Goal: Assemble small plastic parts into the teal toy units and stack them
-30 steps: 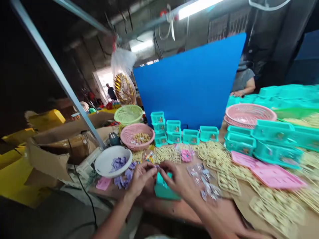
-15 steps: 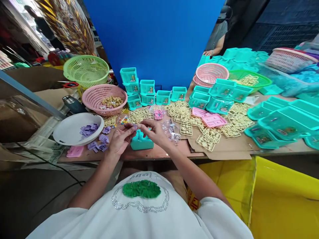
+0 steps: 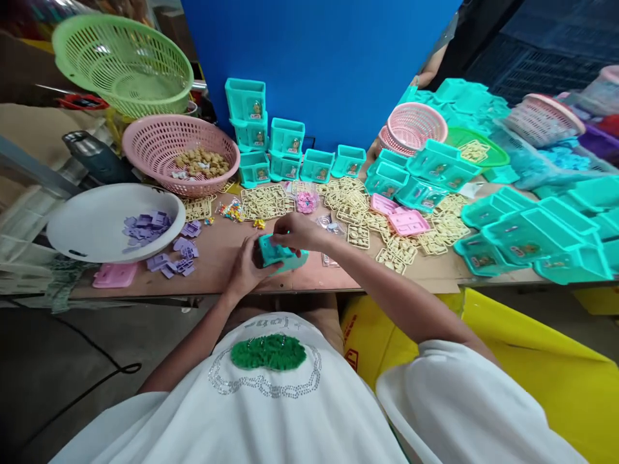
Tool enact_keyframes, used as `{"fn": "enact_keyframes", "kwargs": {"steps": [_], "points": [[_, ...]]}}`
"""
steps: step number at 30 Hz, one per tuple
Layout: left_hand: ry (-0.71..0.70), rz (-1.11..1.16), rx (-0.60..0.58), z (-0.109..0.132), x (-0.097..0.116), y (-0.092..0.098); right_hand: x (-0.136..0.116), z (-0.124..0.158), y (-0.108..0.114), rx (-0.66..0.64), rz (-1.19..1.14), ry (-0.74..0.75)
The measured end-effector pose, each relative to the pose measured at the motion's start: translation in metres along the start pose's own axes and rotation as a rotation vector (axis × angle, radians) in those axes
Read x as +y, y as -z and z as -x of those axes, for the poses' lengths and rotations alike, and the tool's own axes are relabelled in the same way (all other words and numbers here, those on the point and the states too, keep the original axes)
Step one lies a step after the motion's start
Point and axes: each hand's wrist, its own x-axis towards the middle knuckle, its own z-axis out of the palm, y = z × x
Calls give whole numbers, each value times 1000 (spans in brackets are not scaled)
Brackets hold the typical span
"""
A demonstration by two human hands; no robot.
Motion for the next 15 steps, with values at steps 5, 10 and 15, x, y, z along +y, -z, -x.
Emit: {"fn": "enact_keyframes", "kwargs": {"steps": [5, 10, 15], "points": [[61, 5, 40, 2, 2, -16, -13, -5, 3, -87, 186, -118], [80, 30, 49, 1, 3, -15, -18, -9, -3, -92, 275, -192], [62, 78, 66, 2, 1, -16, -18, -10, -5, -69, 261, -201]]}}
